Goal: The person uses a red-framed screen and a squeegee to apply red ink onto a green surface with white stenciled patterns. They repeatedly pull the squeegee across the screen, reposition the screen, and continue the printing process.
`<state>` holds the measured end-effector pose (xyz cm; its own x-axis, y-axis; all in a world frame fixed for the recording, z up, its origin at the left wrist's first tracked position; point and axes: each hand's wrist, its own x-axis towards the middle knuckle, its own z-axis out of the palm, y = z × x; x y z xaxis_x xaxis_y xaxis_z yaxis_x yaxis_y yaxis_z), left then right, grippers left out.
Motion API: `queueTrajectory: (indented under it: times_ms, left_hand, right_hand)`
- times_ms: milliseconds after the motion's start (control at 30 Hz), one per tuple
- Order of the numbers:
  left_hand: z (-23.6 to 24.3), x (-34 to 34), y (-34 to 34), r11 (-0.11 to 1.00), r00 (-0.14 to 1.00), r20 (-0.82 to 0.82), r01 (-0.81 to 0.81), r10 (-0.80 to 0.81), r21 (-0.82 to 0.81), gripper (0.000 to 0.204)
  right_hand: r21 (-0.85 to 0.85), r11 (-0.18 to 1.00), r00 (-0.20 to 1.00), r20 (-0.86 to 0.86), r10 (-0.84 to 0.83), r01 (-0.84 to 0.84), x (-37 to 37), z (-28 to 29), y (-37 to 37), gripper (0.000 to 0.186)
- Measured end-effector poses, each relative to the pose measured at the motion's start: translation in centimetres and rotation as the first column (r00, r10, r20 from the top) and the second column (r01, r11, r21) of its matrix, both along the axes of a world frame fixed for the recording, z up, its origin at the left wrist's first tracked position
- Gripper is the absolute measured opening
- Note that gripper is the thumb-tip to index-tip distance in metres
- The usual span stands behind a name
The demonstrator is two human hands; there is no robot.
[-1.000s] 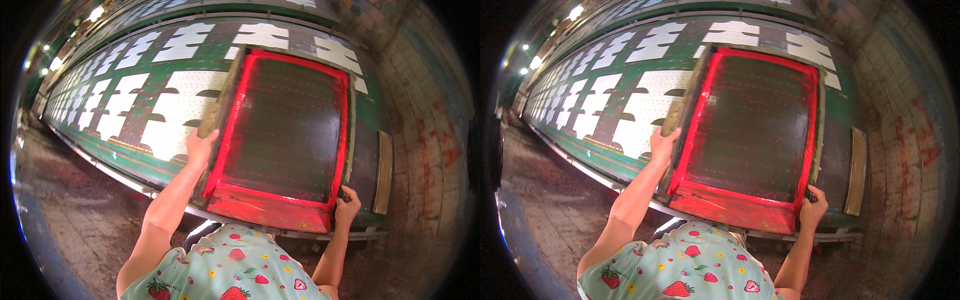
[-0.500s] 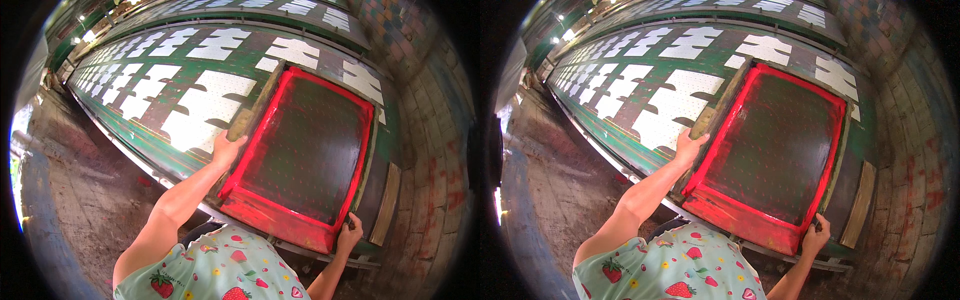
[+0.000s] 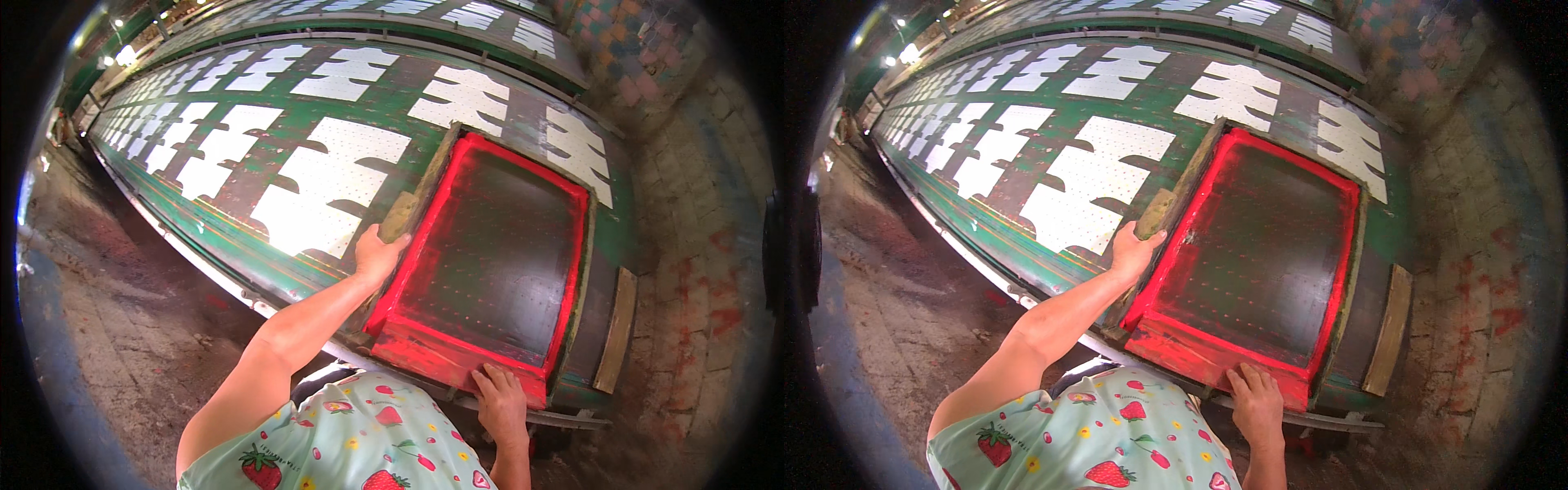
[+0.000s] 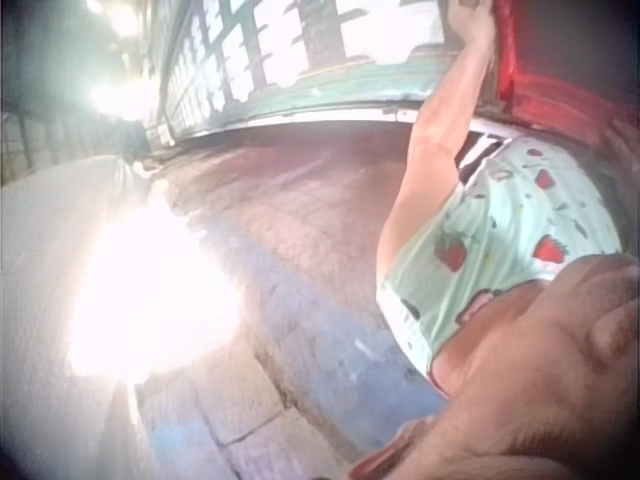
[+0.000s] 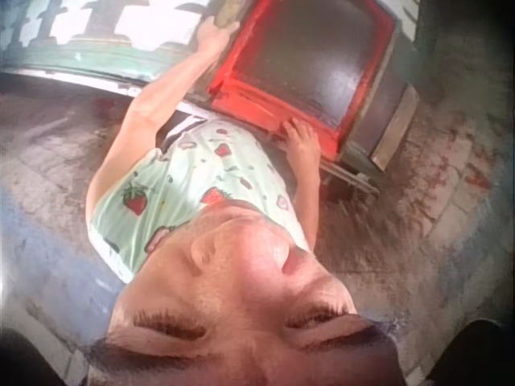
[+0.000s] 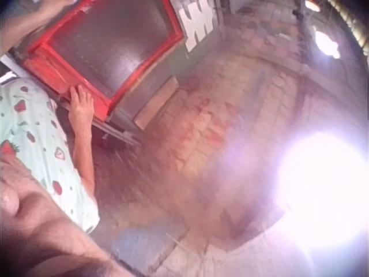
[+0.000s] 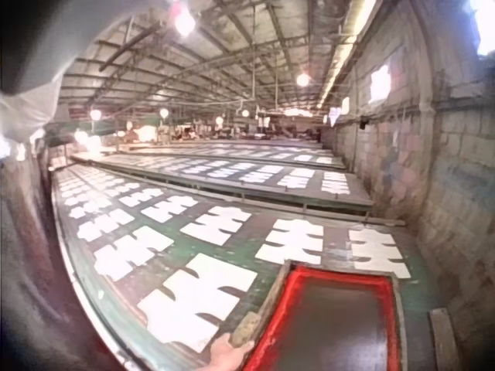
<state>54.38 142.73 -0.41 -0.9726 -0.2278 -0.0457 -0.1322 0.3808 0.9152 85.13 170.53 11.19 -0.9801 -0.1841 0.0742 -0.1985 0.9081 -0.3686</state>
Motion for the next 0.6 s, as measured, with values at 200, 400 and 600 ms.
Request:
queueTrajectory:
  times_ms: [200,400,600]
  left_hand:
    - [1.7,0.7,0.0,0.999,1.000,0.010,0.001,0.000,-0.054,0.059]
    - [0.6,0.8,-0.3,0.994,0.995,-0.077,0.064,-0.057,0.088,0.051]
    - [-0.7,0.2,-0.1,0.996,0.973,-0.224,0.075,-0.061,0.054,0.068]
  right_hand:
    - [0.104,0.993,0.994,-0.086,0.060,-0.051,-4.0,-0.2,-2.2,0.049]
    - [0.202,0.979,0.988,0.153,-0.036,0.004,-7.7,0.3,-1.9,0.029]
    - [0.200,0.978,0.973,0.206,-0.106,0.064,-4.8,0.6,-3.9,0.046]
